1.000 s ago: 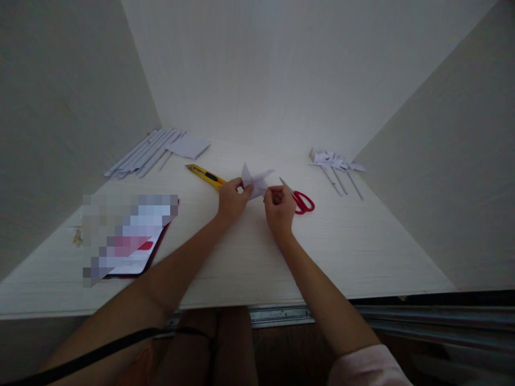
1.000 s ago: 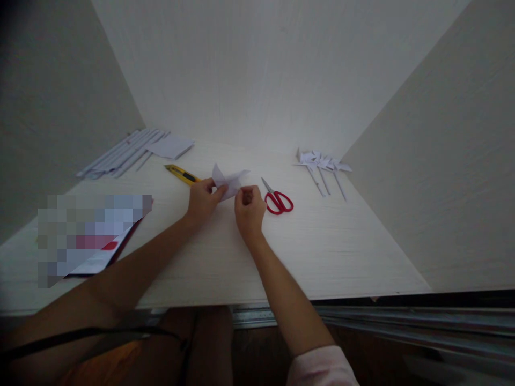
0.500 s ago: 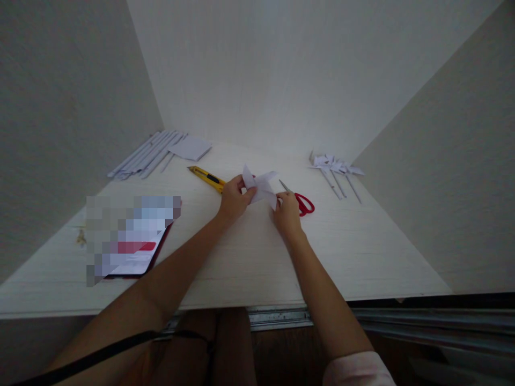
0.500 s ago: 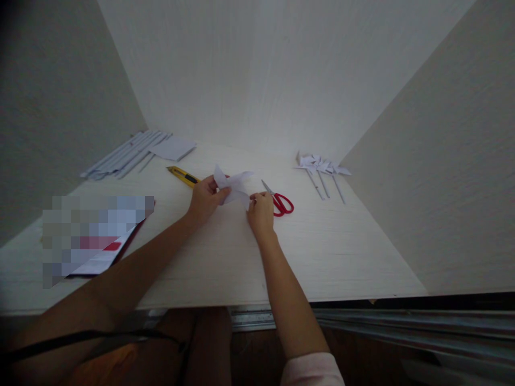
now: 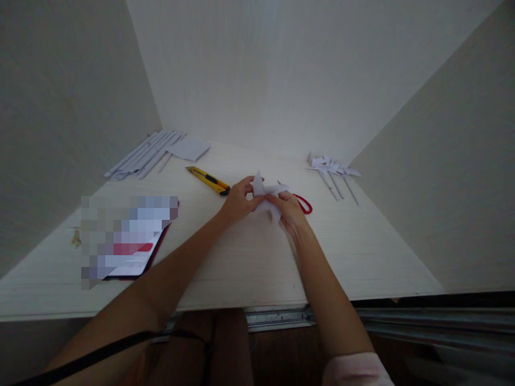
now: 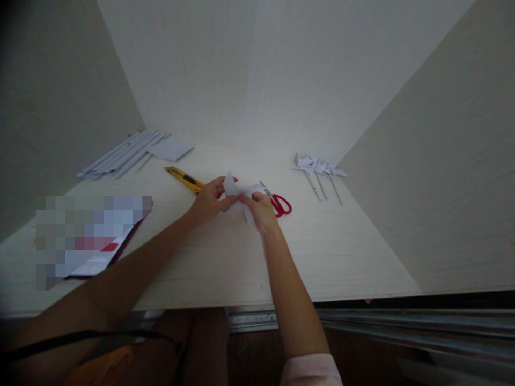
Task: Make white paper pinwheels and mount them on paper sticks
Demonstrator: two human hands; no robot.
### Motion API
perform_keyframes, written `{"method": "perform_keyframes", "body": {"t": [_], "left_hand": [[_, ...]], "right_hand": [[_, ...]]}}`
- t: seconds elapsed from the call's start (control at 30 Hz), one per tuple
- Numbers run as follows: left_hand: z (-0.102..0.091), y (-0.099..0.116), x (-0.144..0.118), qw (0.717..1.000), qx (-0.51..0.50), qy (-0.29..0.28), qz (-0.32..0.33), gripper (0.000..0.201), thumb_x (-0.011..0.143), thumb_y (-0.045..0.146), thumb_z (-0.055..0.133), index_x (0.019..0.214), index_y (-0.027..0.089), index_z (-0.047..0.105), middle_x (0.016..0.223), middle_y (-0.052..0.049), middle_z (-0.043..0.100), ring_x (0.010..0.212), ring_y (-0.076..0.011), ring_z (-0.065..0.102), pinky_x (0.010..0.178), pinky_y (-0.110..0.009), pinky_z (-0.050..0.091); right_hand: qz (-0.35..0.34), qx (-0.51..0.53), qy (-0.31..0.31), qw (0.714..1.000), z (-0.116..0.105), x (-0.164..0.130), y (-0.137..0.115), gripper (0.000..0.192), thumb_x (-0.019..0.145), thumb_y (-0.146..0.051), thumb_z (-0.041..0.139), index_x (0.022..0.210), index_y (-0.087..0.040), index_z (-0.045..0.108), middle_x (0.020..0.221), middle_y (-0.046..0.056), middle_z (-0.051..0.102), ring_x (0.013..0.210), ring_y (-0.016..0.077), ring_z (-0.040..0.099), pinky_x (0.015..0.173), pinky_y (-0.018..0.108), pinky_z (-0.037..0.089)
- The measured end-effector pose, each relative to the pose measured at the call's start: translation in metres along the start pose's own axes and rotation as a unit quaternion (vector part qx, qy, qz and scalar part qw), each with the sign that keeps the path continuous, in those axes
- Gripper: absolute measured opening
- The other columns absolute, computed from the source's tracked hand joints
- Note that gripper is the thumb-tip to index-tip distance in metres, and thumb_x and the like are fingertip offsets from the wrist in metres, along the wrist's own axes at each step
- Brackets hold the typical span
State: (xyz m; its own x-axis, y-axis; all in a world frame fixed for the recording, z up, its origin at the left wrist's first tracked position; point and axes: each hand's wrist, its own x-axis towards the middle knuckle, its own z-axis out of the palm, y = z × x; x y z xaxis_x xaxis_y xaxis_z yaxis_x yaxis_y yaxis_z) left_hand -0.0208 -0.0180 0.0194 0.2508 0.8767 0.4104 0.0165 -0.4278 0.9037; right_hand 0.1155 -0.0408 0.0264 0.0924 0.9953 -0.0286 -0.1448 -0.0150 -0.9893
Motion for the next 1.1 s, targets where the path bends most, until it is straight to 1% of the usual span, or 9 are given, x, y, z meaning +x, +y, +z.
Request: {"method": "perform_keyframes", "body": {"t": [0.17, 0.33, 0.57, 0.7, 0.8, 0.9, 0.97, 1.03, 1.1], "left_hand": [[-0.003, 0.005, 0.001, 0.999, 0.014, -0.024, -0.025, 0.037, 0.063, 0.025, 0.063, 0.096, 0.009, 0.060, 0.083, -0.008, 0.067, 0.071, -0.0154, 0.061, 0.058, -0.022, 0.048], [-0.008, 0.009, 0.001, 0.994, 0.054, -0.054, -0.078, 0.020, 0.065, 0.028, 0.060, 0.071, 0.010, 0.067, 0.064, -0.004, 0.065, 0.057, -0.0127, 0.058, 0.051, -0.021, 0.044], [-0.007, 0.007, 0.000, 0.992, 0.023, -0.039, -0.115, 0.021, 0.063, 0.030, 0.060, 0.069, 0.011, 0.068, 0.058, -0.002, 0.062, 0.050, -0.0105, 0.054, 0.046, -0.020, 0.041], [-0.009, 0.001, 0.001, 0.991, 0.013, -0.024, -0.128, 0.021, 0.061, 0.030, 0.061, 0.066, 0.011, 0.067, 0.053, 0.000, 0.058, 0.046, -0.0086, 0.050, 0.044, -0.020, 0.037], [-0.010, 0.001, 0.002, 0.989, 0.001, -0.016, -0.145, 0.021, 0.060, 0.029, 0.061, 0.068, 0.010, 0.067, 0.054, 0.000, 0.058, 0.046, -0.0080, 0.048, 0.045, -0.020, 0.037], [-0.010, 0.003, 0.002, 0.986, -0.001, -0.008, -0.167, 0.022, 0.059, 0.028, 0.060, 0.070, 0.010, 0.067, 0.056, 0.000, 0.059, 0.047, -0.0077, 0.048, 0.046, -0.020, 0.038], [-0.010, 0.004, 0.002, 0.983, -0.001, -0.012, -0.184, 0.023, 0.059, 0.028, 0.060, 0.071, 0.010, 0.067, 0.055, 0.000, 0.058, 0.046, -0.0072, 0.047, 0.045, -0.019, 0.037], [-0.009, 0.004, 0.002, 0.981, 0.002, -0.018, -0.195, 0.024, 0.060, 0.029, 0.059, 0.071, 0.009, 0.067, 0.054, 0.000, 0.056, 0.045, -0.0068, 0.046, 0.045, -0.019, 0.036], [-0.008, 0.002, 0.001, 0.980, 0.005, -0.022, -0.197, 0.026, 0.061, 0.029, 0.058, 0.074, 0.009, 0.067, 0.054, 0.000, 0.055, 0.046, -0.0067, 0.046, 0.046, -0.019, 0.036]], "right_hand": [[0.067, 0.078, -0.021, 0.994, 0.003, -0.002, -0.008, 0.011, 0.052, -0.016, 0.068, 0.060, -0.013, 0.061, 0.056, 0.001, 0.063, 0.048, 0.0110, 0.054, 0.047, 0.023, 0.043], [0.086, 0.077, -0.007, 0.993, 0.002, -0.001, -0.007, 0.008, 0.054, -0.013, 0.067, 0.056, -0.012, 0.059, 0.054, 0.002, 0.062, 0.046, 0.0112, 0.055, 0.047, 0.023, 0.043], [0.110, 0.090, -0.004, 0.990, 0.003, -0.002, -0.005, 0.008, 0.056, -0.011, 0.067, 0.059, -0.012, 0.059, 0.055, 0.001, 0.062, 0.049, 0.0106, 0.056, 0.051, 0.023, 0.045], [0.107, 0.110, -0.031, 0.988, 0.004, -0.001, -0.006, 0.010, 0.058, -0.014, 0.068, 0.062, -0.013, 0.059, 0.058, 0.001, 0.062, 0.052, 0.0106, 0.056, 0.056, 0.025, 0.046], [0.077, 0.100, 0.001, 0.992, 0.002, 0.003, -0.006, 0.017, 0.061, -0.028, 0.068, 0.064, -0.015, 0.059, 0.059, 0.000, 0.059, 0.052, 0.0102, 0.052, 0.053, 0.024, 0.043], [0.017, 0.034, 0.091, 0.995, -0.005, 0.006, -0.006, 0.031, 0.066, -0.046, 0.061, 0.069, -0.014, 0.060, 0.061, 0.000, 0.056, 0.050, 0.0087, 0.047, 0.050, 0.023, 0.039], [-0.046, -0.021, 0.146, 0.988, -0.011, 0.006, -0.008, 0.037, 0.069, -0.049, 0.055, 0.080, -0.014, 0.062, 0.069, 0.001, 0.057, 0.055, 0.0087, 0.047, 0.052, 0.023, 0.038], [-0.133, -0.090, 0.210, 0.964, -0.017, 0.003, -0.014, 0.037, 0.071, -0.045, 0.052, 0.093, -0.016, 0.061, 0.079, 0.002, 0.057, 0.063, 0.0093, 0.049, 0.058, 0.023, 0.039], [-0.224, -0.186, 0.248, 0.924, -0.017, 0.001, -0.026, 0.033, 0.073, -0.038, 0.050, 0.098, -0.018, 0.060, 0.087, 0.003, 0.056, 0.070, 0.0103, 0.048, 0.062, 0.023, 0.039]]}}
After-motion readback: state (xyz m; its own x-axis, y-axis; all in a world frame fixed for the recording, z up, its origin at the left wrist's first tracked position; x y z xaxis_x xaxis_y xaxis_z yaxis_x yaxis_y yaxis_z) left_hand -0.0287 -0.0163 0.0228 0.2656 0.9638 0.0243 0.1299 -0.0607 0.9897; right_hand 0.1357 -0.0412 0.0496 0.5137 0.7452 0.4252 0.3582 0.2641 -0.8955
